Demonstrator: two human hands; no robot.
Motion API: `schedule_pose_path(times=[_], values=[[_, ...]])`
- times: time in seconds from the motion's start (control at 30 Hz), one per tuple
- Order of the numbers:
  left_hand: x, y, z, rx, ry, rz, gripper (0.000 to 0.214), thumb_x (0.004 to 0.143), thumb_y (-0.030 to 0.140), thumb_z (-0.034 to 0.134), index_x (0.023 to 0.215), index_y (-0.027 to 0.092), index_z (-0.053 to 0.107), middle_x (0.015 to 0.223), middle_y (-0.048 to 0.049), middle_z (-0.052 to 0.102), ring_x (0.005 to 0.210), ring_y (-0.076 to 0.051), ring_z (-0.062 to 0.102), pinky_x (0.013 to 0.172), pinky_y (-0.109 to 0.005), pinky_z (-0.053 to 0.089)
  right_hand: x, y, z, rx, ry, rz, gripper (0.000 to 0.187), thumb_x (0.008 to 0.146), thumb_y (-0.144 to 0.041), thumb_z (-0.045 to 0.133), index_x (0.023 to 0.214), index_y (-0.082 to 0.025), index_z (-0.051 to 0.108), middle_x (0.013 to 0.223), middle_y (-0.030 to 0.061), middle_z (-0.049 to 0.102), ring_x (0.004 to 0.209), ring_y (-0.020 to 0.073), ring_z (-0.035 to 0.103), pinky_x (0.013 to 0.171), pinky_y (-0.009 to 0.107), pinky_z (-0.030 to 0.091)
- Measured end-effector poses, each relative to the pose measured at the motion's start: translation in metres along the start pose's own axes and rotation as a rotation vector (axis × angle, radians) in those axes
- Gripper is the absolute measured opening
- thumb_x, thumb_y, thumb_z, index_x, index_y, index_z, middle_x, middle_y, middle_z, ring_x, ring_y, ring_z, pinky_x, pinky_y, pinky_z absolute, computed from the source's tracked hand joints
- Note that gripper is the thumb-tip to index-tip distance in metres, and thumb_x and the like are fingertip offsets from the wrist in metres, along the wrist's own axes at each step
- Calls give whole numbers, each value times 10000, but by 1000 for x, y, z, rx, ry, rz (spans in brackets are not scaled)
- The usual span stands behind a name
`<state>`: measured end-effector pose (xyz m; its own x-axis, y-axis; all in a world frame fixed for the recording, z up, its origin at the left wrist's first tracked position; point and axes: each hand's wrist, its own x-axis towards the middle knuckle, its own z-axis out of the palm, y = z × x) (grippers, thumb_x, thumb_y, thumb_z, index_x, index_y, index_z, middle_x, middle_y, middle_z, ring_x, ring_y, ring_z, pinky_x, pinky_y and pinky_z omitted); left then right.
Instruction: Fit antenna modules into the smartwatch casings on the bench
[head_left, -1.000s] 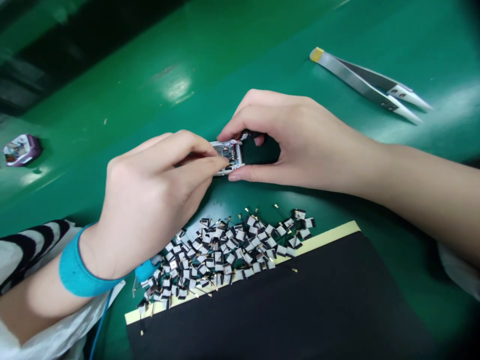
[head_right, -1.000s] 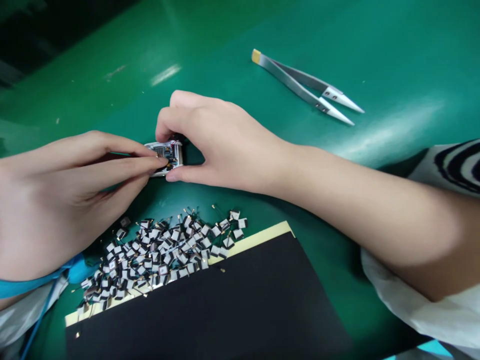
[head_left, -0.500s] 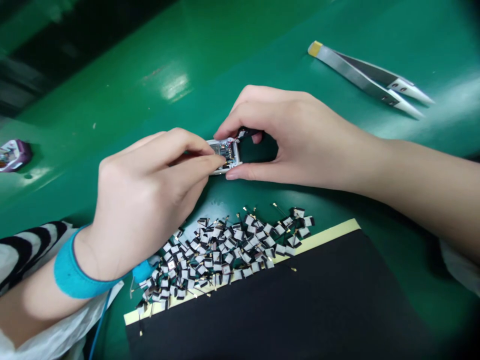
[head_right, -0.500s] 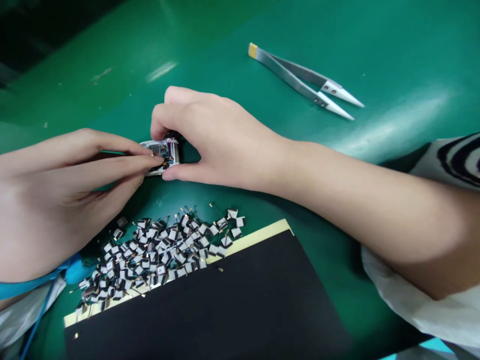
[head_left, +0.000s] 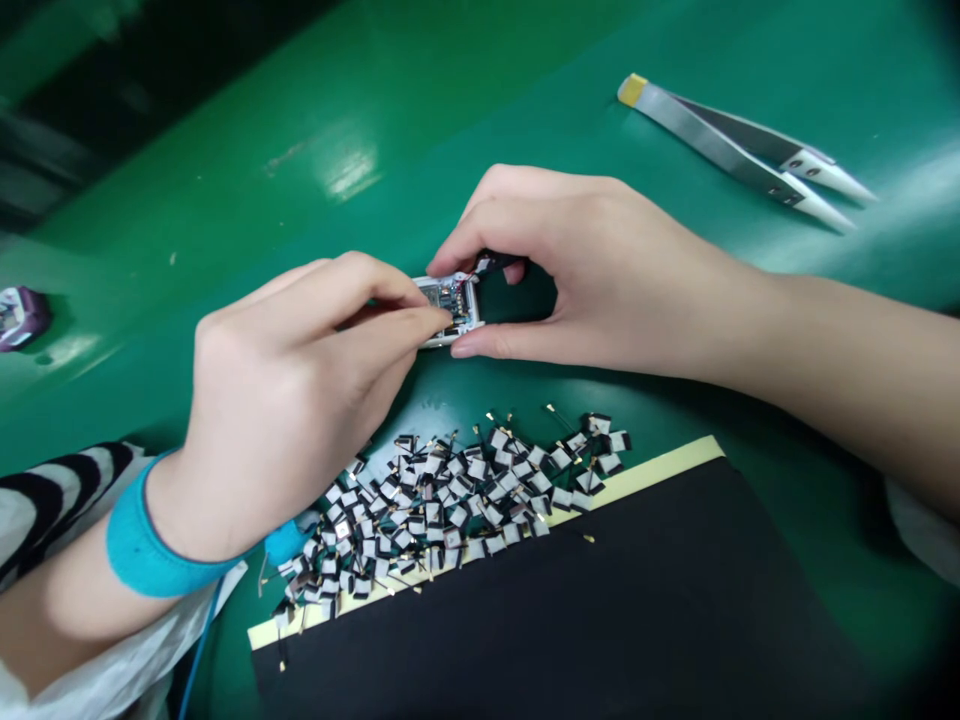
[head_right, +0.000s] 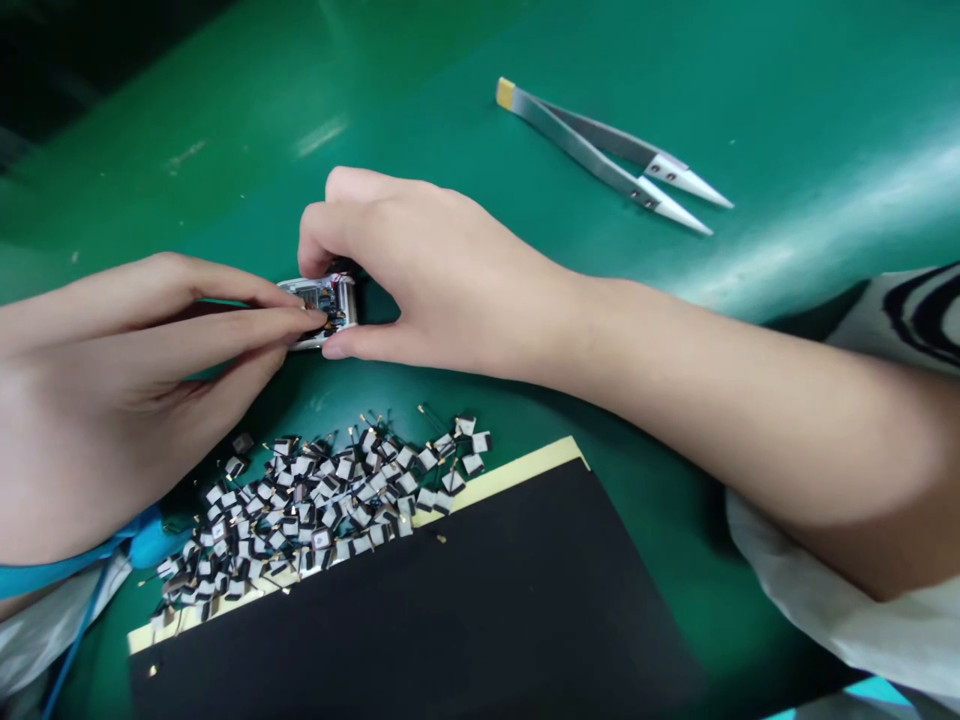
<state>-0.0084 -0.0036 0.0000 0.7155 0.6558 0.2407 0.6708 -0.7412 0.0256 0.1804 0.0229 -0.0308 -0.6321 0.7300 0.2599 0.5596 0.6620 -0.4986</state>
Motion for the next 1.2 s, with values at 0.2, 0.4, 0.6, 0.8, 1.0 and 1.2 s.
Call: schedule_pose_path(times=[0.2, 0.4, 0.6, 0.8, 1.0, 1.2], values=[[1, -1, -2, 5, 14, 8, 158, 836, 184, 466, 862, 181, 622, 869, 3, 601, 749, -120, 544, 624, -223, 414, -1, 0, 0, -2, -4, -19, 334, 683, -390, 633, 939, -204, 526, 857, -2, 518, 759, 121, 512, 605, 226, 448], [2, -1, 0, 7, 35, 42, 130, 821, 182, 496, 844, 184, 624, 844, 3, 599, 727, -126, 548, 610, -224, 420, -6, 1, -7, 72, 65, 37, 207, 876, -214, 354, 1010, -133, 490, 957, 25, 514, 891, 103, 494, 799, 237, 422], [1, -5, 3, -4, 45, 42, 161, 836, 202, 473, 834, 197, 634, 826, -3, 608, 730, -141, 563, 607, -239, 444, -11, -7, -18, 64, 242, 43, 158, 854, -189, 424, 925, -170, 565, 873, 12, 564, 890, 103, 495, 789, 253, 433], [1, -7, 4, -7, 1, 39, 215, 844, 165, 416, 812, 190, 627, 848, -17, 597, 756, -154, 557, 603, -249, 441, -13, -23, -9, 278, 443, 72, 84, 741, -150, 584, 822, -175, 583, 814, -23, 638, 740, 67, 590, 670, 158, 514], [0, -7, 4, 4, -23, 47, 195, 833, 148, 423, 810, 197, 611, 865, -14, 587, 757, -155, 541, 602, -246, 430, -11, -26, 2, 216, 537, -8, 75, 700, -122, 622, 744, -144, 565, 725, 10, 642, 707, 103, 612, 614, 179, 521], [-1, -9, 5, 20, -17, 55, 202, 833, 144, 407, 756, 180, 590, 843, -16, 577, 752, -157, 538, 590, -243, 422, -10, -31, 1, 13, 512, -77, 71, 726, -128, 593, 720, -176, 541, 683, -14, 632, 630, 101, 603, 538, 198, 499]])
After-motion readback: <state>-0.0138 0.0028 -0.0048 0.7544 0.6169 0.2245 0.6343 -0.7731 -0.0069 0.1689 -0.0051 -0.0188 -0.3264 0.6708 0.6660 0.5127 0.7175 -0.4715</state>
